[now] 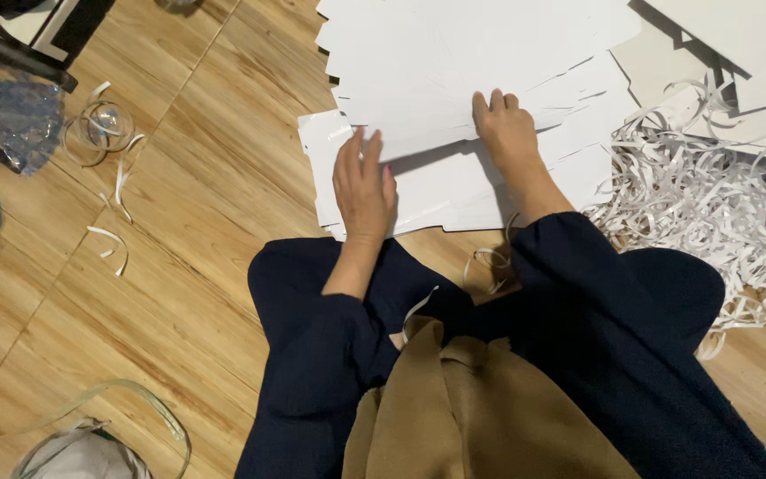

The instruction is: The person sits on the floor and applies clear tape to the edges of a stack of white paper sheets. They repeatedly tear pieces of tape and press them onto the paper, then smooth the tape down. The person handles the paper stack and a roll of tape.

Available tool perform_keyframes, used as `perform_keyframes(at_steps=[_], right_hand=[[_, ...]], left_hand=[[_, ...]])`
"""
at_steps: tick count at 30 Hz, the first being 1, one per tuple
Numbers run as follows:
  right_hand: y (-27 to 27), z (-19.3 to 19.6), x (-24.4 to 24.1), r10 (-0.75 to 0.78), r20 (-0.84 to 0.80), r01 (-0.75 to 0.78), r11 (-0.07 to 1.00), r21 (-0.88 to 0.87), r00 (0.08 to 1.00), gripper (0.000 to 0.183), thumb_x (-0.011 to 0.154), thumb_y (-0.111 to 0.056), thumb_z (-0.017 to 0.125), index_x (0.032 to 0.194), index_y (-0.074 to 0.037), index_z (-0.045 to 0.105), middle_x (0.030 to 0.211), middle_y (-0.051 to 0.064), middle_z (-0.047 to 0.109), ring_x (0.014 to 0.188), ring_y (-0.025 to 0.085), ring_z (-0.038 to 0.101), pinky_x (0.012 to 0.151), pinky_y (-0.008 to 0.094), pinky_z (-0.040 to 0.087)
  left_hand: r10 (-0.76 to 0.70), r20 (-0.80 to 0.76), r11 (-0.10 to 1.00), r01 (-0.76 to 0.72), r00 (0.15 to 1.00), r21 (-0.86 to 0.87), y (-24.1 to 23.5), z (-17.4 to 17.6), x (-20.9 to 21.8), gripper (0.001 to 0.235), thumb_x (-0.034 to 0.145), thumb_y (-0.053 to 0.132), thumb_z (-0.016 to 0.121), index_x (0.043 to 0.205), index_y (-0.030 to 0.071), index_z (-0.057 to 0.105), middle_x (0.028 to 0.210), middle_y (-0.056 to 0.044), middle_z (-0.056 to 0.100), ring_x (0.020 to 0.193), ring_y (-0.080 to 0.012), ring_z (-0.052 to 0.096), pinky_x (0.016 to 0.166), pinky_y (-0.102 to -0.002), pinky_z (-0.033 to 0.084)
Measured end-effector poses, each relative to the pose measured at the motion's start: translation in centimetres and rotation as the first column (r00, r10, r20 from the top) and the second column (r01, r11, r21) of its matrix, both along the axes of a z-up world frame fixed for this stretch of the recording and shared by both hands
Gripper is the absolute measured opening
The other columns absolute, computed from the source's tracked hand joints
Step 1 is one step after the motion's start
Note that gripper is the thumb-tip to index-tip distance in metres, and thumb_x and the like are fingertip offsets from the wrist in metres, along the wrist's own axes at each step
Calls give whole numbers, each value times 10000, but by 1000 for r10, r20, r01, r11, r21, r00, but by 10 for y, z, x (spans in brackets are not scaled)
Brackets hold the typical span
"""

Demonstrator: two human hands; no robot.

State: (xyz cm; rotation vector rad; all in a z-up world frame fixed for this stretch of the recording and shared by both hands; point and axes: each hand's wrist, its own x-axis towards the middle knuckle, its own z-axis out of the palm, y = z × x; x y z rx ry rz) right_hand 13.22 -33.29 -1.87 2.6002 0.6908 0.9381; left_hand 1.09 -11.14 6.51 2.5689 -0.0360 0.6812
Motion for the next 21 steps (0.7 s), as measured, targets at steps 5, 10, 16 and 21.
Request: perform_keyframes(at_steps=[5,10,16,21], right_hand=[[6,30,-14,12,-378,-41,997,-70,926,106,827,-149,549,929,-123,538,672,30,567,658,179,634,519,245,517],[63,69,-123,25,-424,-61,996,-70,905,210,777,-139,524,964,-66,585,605,32,555,530,165,601,422,261,480],[52,130,-164,89,-996,-25,996,89,-10,713,693,-516,630,1214,-50,492,1243,201,493,1156,366,462,892,492,432],[-22,94,-73,-44,-835,674,616,409,548,743,876,-471,592,1283,106,359,1248,296,380,1193,426,344,953,517,338]], left_hand=[[26,-277,448,-259,961,-856,-30,-16,-32,793,790,257,643,1391,69,162,1318,-205,238,1259,-381,265,1040,-480,270],[-300,-248,-268,-330,921,-905,-60,-38,-56,715,888,442,513,1405,98,160,1350,-247,194,1257,-441,266,1037,-512,232],[115,-636,-343,-571,763,-746,-45,-22,-69,596,713,192,716,1219,26,449,1069,-166,545,965,-248,545,844,-367,464],[279,-567,-140,-551,775,-823,-37,-14,-62,512,750,46,646,1209,5,422,1060,-135,505,962,-217,505,840,-328,446]])
